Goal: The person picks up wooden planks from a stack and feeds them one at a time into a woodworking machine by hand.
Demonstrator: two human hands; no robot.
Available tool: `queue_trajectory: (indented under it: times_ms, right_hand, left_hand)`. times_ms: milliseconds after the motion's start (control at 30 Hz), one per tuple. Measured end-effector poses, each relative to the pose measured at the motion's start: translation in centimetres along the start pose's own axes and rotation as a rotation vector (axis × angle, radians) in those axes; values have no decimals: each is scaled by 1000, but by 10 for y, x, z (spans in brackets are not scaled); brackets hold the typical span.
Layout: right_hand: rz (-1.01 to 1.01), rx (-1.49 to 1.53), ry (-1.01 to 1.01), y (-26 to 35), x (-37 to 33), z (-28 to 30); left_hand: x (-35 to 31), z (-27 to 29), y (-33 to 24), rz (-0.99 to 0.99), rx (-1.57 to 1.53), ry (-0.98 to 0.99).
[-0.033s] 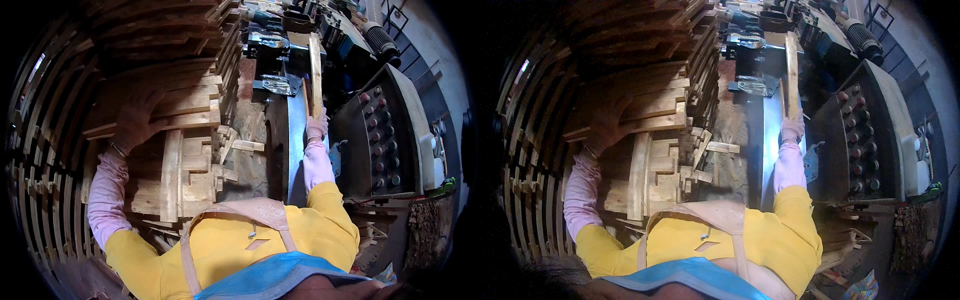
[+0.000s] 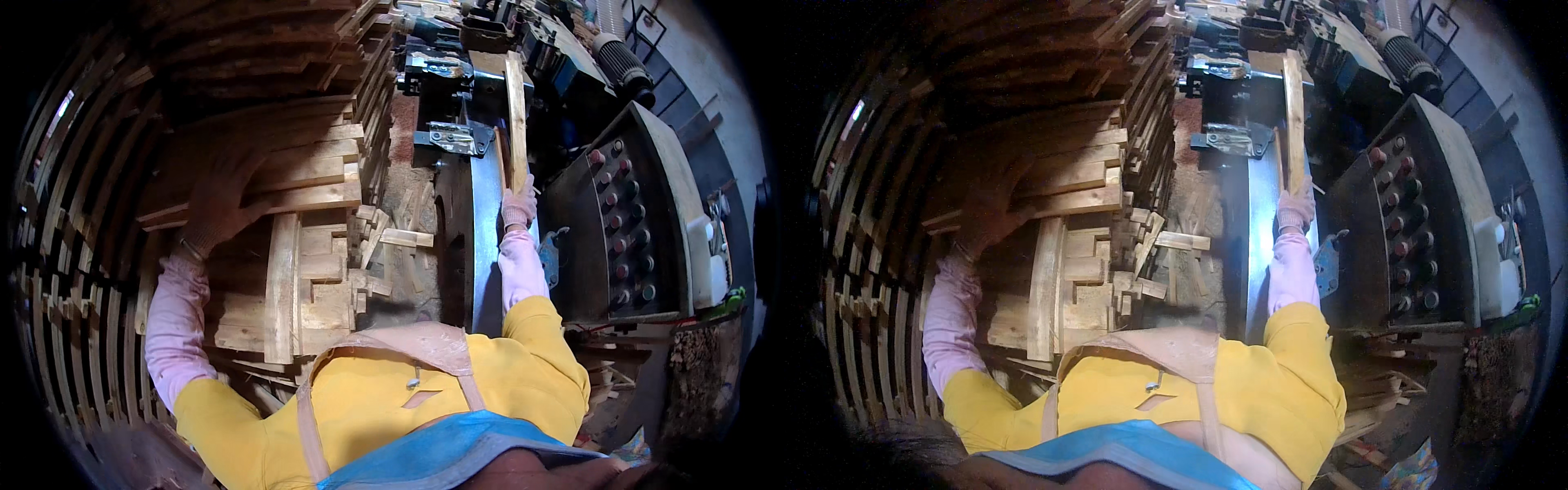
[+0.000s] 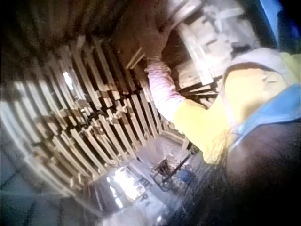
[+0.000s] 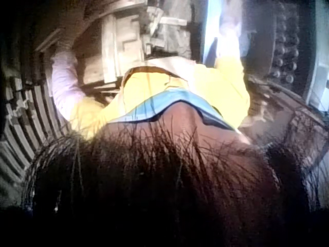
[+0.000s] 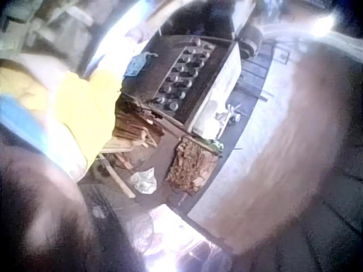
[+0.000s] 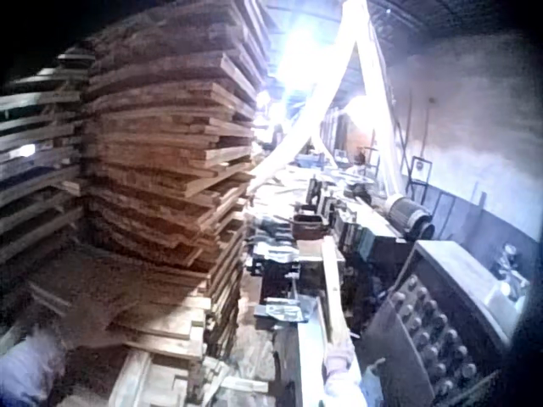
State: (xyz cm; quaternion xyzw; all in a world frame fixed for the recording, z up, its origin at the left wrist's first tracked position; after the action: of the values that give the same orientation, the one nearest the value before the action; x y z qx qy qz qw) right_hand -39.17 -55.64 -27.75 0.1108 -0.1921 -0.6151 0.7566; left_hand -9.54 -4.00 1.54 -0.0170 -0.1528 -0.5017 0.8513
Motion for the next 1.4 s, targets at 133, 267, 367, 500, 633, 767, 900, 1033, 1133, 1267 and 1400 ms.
queue_trajectory:
  times_ms: [133,267,367,500,633,767,900,1033,1133,1267,1400]
  right_hand:
    - [21,-9,-58,-83,-62,16]
    - [317,7,68,-120,-178,75]
    - [-38,295,180,-139,-286,67]
    - [-267,464,254,-110,-265,83]
    - [-81,498,-50,-109,-145,-12]
    - [-136,758,73,-26,-68,1]
    - [16,695,-55,-35,-68,19]
    - [100,482,107,-102,-198,81]
    - [-96,-60,225,-109,-283,132]
    - [-82,-102,167,-118,-290,115]
    - [82,-39,-178,-105,-201,47]
  left_hand:
    - [-30,-30,47,-116,-8,-62]
    - [-77,-105,82,75,27,-88]
    - [-66,-116,77,62,134,-90]
    - [-76,-132,120,106,204,-79]
    - [-70,-124,144,110,231,-122]
    - [-80,-118,157,170,269,-121]
    - [-76,-132,161,197,251,-134]
    - [-115,-149,152,330,294,42]
    - [-100,-128,120,217,308,-82]
    - [-89,-90,97,14,508,-234]
    - [-101,-121,123,143,579,-56]
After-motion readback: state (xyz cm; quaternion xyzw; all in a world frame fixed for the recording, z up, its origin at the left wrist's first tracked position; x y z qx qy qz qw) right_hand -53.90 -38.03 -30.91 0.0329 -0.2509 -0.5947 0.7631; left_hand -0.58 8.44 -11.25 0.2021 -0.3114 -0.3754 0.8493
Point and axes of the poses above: each hand's wrist, its own x-axis towards the middle knuckle, its own z-axis out of the back of the hand, y = z × x, the point moved 2 cm from there along x, towards the middle knuckle, and after that the axes turned 2 degrees about z, right-handed, at the moved point
